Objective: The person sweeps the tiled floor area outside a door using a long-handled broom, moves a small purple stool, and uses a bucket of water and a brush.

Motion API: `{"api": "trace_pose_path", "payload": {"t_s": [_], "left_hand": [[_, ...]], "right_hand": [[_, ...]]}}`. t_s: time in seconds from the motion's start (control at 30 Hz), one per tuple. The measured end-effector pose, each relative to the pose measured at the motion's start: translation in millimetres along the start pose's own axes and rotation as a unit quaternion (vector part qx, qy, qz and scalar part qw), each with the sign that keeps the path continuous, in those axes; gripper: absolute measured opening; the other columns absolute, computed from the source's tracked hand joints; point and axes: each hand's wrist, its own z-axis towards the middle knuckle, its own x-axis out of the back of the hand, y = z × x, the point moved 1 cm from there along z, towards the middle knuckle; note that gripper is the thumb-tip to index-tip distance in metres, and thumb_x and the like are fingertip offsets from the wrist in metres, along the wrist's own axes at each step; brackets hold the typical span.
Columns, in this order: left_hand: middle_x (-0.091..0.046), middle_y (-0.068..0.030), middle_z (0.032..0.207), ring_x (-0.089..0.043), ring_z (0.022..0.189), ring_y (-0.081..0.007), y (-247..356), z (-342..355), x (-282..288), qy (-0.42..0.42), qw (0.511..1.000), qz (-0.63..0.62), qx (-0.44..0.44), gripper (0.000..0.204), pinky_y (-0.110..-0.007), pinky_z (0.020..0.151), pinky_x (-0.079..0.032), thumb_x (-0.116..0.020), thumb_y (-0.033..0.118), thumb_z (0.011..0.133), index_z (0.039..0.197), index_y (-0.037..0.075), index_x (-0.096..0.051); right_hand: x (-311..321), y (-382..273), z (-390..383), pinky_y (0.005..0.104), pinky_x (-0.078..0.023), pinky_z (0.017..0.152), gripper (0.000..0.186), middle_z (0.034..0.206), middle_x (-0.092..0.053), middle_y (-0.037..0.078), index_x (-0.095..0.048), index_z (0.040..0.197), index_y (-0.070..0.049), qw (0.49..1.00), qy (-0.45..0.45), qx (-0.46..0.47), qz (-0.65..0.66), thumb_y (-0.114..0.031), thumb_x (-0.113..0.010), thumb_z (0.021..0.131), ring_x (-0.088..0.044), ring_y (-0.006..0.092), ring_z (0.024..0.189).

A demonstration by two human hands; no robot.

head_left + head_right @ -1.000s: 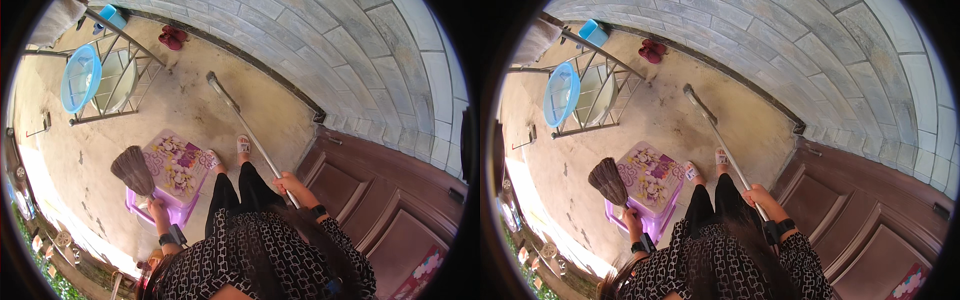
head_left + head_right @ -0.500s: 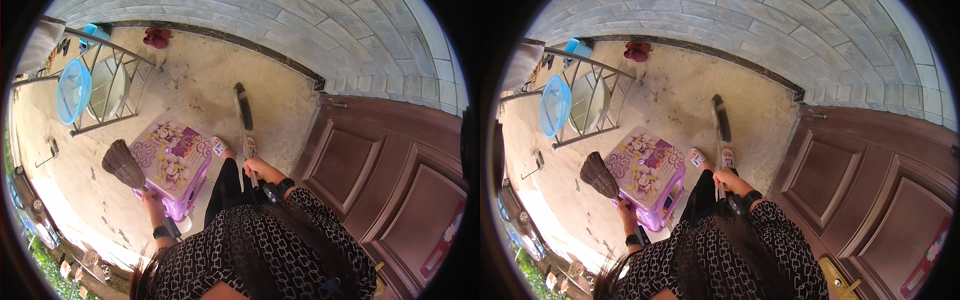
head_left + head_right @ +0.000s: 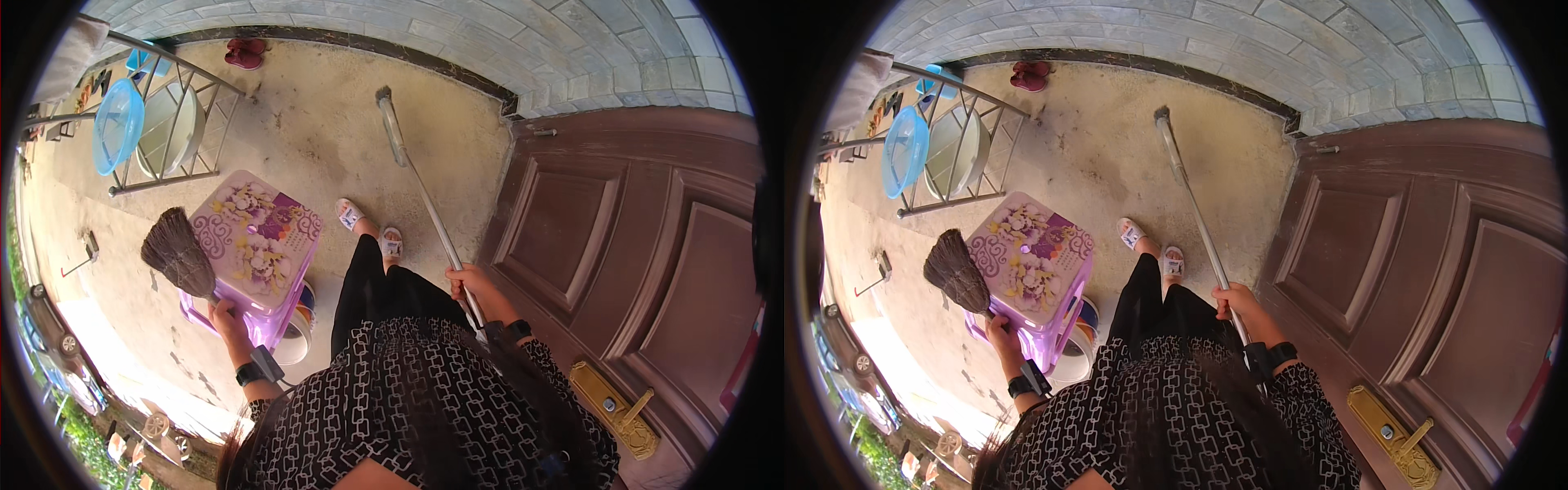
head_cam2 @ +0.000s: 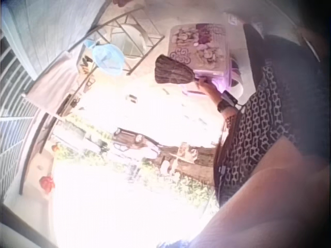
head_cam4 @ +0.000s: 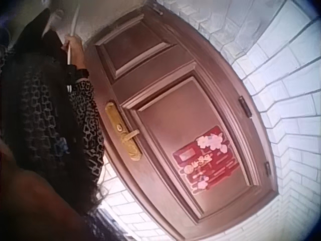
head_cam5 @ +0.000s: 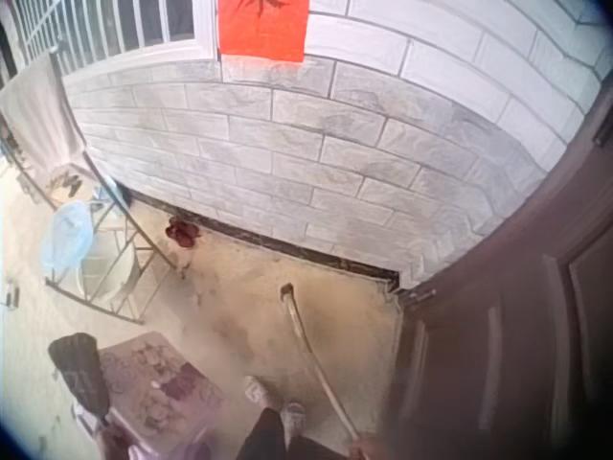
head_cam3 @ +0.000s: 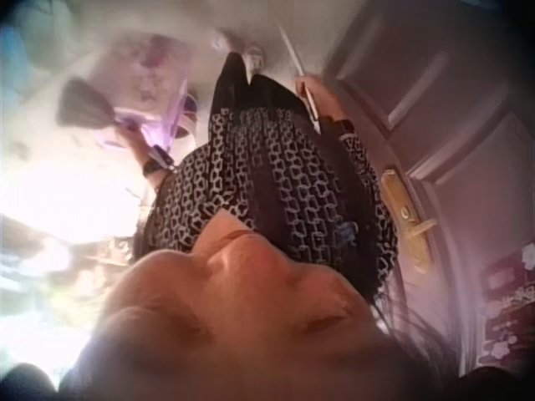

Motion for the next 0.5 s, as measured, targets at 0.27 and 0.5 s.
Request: {"api": "trace_pose_path", "payload": {"t_s": [0.27, 0.5], "left_hand": [[-0.038, 0.0023, 0.065, -0.036, 0.058, -0.0101, 23, -9, 19, -0.03, 0.995, 0.093, -0.012, 0.016, -0.021, 0.054, -0.031, -0.045, -0.007, 0.059, 0.067, 0.008, -0.043], [-0.038, 0.0028, 0.064, -0.037, 0.06, -0.0102, 3, 38, 44, -0.063, 0.997, 0.01, 0.036, 0.013, -0.021, 0.056, -0.032, -0.045, -0.005, 0.059, 0.064, 0.006, -0.043]], "right_hand": [[82, 98, 25, 0.0309, -0.038, 0.038, 0.017, 0.048, -0.042, 0.007, -0.044, 0.058, -0.002, 0.988, 0.117, -0.091, 0.047, 0.0, -0.05, 0.074, -0.046, 0.018, 0.041], [-58, 89, 101, 0.0281, -0.035, 0.035, 0.016, 0.047, -0.039, 0.002, -0.044, 0.064, -0.003, 0.999, -0.002, -0.041, 0.032, -0.005, -0.052, 0.078, -0.039, 0.0119, 0.037]]}}
